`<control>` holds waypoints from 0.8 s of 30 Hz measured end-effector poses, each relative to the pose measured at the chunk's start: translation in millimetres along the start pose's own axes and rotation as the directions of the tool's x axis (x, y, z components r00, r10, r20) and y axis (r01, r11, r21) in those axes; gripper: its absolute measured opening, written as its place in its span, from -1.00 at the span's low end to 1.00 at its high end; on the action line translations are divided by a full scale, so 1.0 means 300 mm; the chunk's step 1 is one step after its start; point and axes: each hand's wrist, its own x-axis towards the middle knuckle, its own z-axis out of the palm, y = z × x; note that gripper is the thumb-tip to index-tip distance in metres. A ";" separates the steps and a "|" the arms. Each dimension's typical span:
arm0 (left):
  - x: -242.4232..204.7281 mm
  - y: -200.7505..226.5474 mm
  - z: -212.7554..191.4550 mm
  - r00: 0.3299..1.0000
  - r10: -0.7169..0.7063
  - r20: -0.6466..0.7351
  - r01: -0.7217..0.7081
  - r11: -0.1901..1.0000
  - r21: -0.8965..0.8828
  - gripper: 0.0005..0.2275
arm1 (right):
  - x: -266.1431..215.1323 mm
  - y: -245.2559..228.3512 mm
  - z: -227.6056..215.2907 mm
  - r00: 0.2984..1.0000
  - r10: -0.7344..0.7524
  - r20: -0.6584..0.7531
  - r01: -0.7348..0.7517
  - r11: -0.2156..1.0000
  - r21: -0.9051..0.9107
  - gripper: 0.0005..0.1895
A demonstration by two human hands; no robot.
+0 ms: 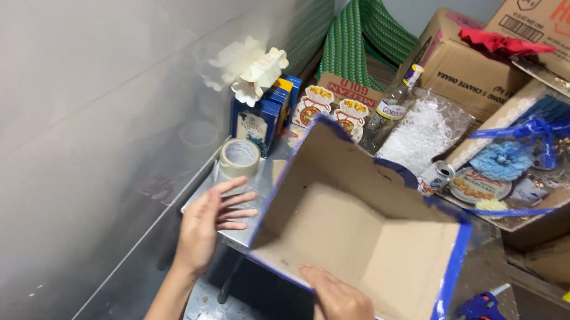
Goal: The person assembles a cardboard box by folding its flaps and securing the edges with blue tape. They use a hot glue gun to apply adhesive to the corners and press the cardboard into place to form the box structure.
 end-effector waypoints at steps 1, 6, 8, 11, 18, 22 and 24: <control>-0.014 0.051 -0.028 1.000 0.020 -0.010 -0.020 1.000 0.004 -0.39 | 0.051 0.001 -0.037 1.000 -0.019 -0.012 0.019 1.000 0.005 -0.34; -0.128 0.138 -0.196 0.964 0.249 -0.092 -0.192 0.892 0.409 -0.58 | 0.290 -0.067 -0.310 0.535 0.841 -0.074 -0.649 0.466 0.601 -0.65; -0.181 0.145 -0.235 0.984 0.166 -0.064 -0.116 0.871 0.478 -0.56 | 0.318 -0.055 -0.313 0.442 0.893 0.083 -0.506 0.172 0.845 -0.55; -0.234 0.142 -0.285 1.000 0.009 -0.018 0.002 0.844 0.536 -0.51 | 0.167 0.091 -0.148 0.435 0.804 0.405 -0.261 -0.318 0.912 -0.32; -0.332 0.169 -0.268 0.918 -0.385 -0.092 0.395 0.880 0.262 -0.42 | -0.004 -0.010 0.168 0.022 0.682 0.731 -0.189 -0.716 0.673 -0.34; -0.352 0.175 -0.225 0.987 -0.024 -0.160 0.119 0.777 0.618 -0.61 | 0.128 -0.049 0.090 0.040 0.789 0.613 -0.256 -0.585 0.770 -0.18; -0.362 0.243 -0.209 0.978 0.207 -0.009 -0.183 0.885 0.429 -0.62 | 0.100 0.082 0.132 0.376 0.747 0.548 -0.075 -0.565 0.821 -0.45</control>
